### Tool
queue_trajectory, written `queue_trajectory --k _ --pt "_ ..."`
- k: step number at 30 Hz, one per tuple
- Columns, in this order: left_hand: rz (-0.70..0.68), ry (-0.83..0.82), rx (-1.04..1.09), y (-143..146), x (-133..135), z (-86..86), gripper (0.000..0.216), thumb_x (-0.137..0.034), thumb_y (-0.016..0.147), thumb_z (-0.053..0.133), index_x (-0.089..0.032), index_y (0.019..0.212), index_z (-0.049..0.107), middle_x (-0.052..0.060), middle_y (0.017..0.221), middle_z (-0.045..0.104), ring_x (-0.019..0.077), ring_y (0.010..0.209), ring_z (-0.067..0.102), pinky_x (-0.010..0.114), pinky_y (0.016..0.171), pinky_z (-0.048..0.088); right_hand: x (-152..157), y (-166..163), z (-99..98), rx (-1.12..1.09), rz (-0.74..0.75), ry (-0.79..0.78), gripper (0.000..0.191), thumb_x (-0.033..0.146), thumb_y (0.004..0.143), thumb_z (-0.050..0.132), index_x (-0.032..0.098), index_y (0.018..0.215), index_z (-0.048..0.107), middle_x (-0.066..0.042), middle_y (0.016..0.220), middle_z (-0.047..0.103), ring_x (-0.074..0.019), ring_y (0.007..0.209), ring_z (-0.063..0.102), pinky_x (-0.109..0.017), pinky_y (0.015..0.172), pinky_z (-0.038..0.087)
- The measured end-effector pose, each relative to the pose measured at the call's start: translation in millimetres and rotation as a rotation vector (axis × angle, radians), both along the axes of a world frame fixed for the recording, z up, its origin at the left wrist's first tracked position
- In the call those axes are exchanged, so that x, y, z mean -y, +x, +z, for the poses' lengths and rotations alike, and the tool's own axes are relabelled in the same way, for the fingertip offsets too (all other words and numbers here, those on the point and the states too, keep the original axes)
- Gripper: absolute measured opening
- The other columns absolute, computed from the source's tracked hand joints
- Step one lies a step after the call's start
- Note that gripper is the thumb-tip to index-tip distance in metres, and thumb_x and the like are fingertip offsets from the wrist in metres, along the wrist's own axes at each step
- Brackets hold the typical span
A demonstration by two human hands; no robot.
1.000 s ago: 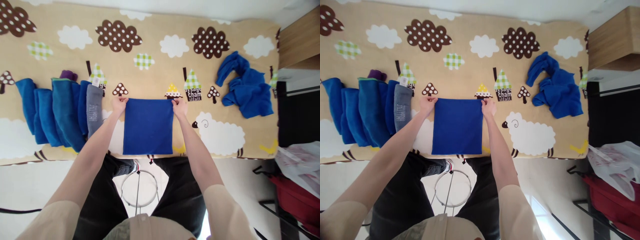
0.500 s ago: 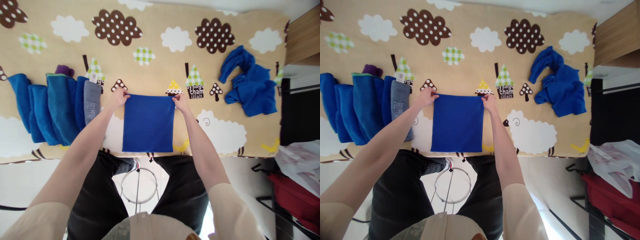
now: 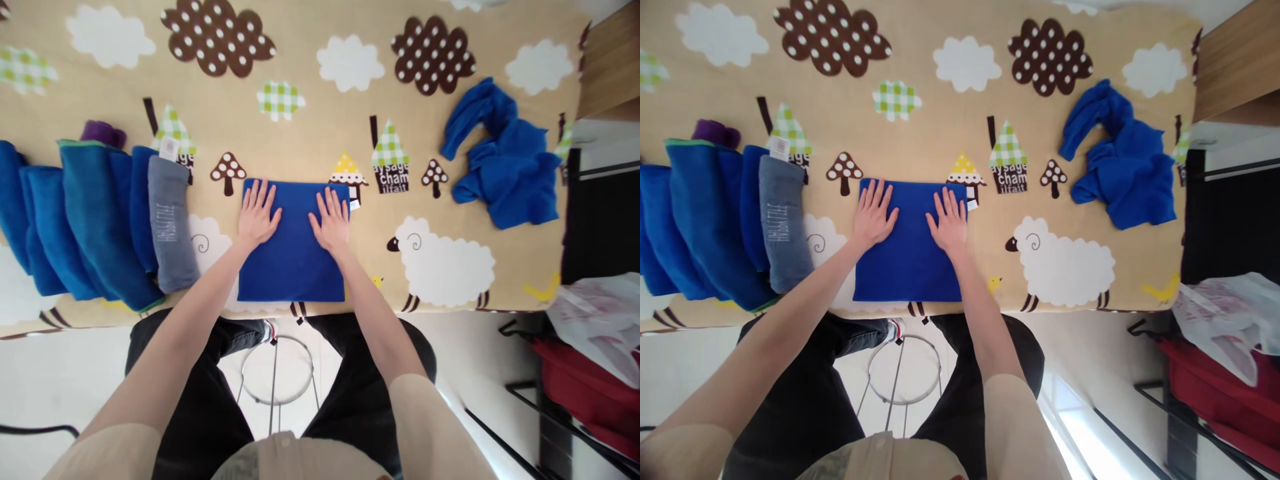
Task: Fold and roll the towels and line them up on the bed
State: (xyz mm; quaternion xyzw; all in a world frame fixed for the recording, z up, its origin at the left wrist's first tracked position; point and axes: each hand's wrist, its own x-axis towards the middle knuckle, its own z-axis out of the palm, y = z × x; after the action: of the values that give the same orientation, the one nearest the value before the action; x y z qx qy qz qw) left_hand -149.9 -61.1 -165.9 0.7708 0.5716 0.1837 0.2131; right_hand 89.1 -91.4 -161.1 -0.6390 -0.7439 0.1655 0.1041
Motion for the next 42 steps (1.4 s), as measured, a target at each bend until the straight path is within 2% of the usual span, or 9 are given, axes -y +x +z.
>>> queue_trajectory --k 4,7,11,15,19,24,34,39,42 --pt "0.080 0.000 0.016 -7.8 -23.5 -4.6 0.073 -0.049 0.105 0.038 -0.011 0.166 0.031 0.013 0.176 0.018 0.0270 0.166 0.005 0.050 0.135 -0.002 -35.7 26.3 -8.8 0.054 -0.081 -0.005 0.069 0.047 0.110 0.022 0.012 0.169 0.019 -0.014 0.177 0.014 -0.0247 0.165 0.005 -0.060 0.132 0.003" --pt "0.120 -0.017 0.017 -0.1 -13.2 1.3 0.073 -0.046 0.105 0.039 -0.009 0.167 0.029 0.014 0.177 0.014 0.0284 0.165 0.002 0.052 0.135 -0.004 -39.7 13.7 4.4 0.082 -0.147 -0.012 0.067 0.043 0.111 0.023 0.009 0.169 0.018 -0.016 0.177 0.012 -0.0266 0.166 0.002 -0.062 0.131 0.002" --pt "-0.026 -0.023 -0.023 20.9 58.9 9.7 0.068 -0.039 0.105 0.038 -0.008 0.166 0.033 0.014 0.176 0.014 0.0279 0.165 0.003 0.052 0.136 0.002 17.5 -35.9 26.5 0.053 -0.036 0.025 0.062 0.034 0.111 0.026 0.009 0.168 0.021 -0.013 0.178 0.009 -0.0274 0.165 -0.003 -0.060 0.132 -0.001" --pt "-0.183 -0.066 -0.075 20.4 149.5 13.8 0.064 -0.031 0.103 0.038 -0.010 0.164 0.037 0.015 0.173 0.026 0.0283 0.164 0.012 0.054 0.135 0.009 105.1 -58.8 19.7 -0.037 0.155 -0.037 0.057 0.034 0.111 0.030 0.020 0.166 0.034 -0.006 0.176 0.023 -0.0204 0.165 0.012 -0.048 0.135 0.007" --pt "-0.033 -0.077 -0.133 -17.6 194.6 18.6 0.063 -0.034 0.106 0.036 -0.014 0.166 0.034 0.012 0.174 0.023 0.0279 0.164 0.016 0.053 0.134 0.009 150.4 -12.4 9.9 0.012 -0.167 -0.067 0.057 0.034 0.110 0.031 0.020 0.166 0.035 -0.009 0.175 0.024 -0.0247 0.164 0.015 -0.053 0.133 0.008" --pt "0.249 -0.191 -0.180 -73.0 215.6 25.4 0.063 -0.031 0.103 0.040 -0.006 0.161 0.041 0.022 0.172 0.026 0.0376 0.162 0.022 0.061 0.130 0.015 164.4 46.8 35.1 -0.016 -0.566 -0.230 0.059 0.025 0.103 0.042 0.006 0.158 0.045 -0.022 0.171 0.029 -0.0341 0.160 0.024 -0.054 0.129 0.020" --pt "0.276 -0.273 0.143 -88.4 275.0 26.3 0.055 -0.015 0.088 0.052 -0.010 0.142 0.060 0.020 0.139 0.063 0.0332 0.136 0.057 0.052 0.123 0.039 233.5 11.6 58.0 -0.389 -0.906 -0.354 0.033 0.025 0.091 0.066 0.006 0.116 0.075 -0.027 0.129 0.068 -0.0346 0.128 0.064 -0.042 0.112 0.048" --pt "0.375 -0.418 0.342 -89.5 267.9 30.5 0.054 -0.016 0.083 0.058 -0.015 0.136 0.067 0.013 0.115 0.072 0.0260 0.101 0.072 0.048 0.106 0.055 239.0 16.1 54.6 -0.580 -0.979 -0.380 0.025 0.029 0.091 0.066 0.012 0.107 0.074 -0.012 0.091 0.077 -0.0238 0.088 0.077 -0.032 0.079 0.063" --pt "0.465 -0.526 0.501 -89.7 260.8 28.3 0.055 -0.019 0.082 0.061 -0.016 0.136 0.067 0.013 0.118 0.073 0.0240 0.101 0.072 0.044 0.100 0.058 235.7 15.4 49.9 -0.703 -1.027 -0.382 0.028 0.029 0.091 0.065 0.012 0.113 0.070 -0.006 0.080 0.075 -0.0189 0.070 0.075 -0.027 0.061 0.061"
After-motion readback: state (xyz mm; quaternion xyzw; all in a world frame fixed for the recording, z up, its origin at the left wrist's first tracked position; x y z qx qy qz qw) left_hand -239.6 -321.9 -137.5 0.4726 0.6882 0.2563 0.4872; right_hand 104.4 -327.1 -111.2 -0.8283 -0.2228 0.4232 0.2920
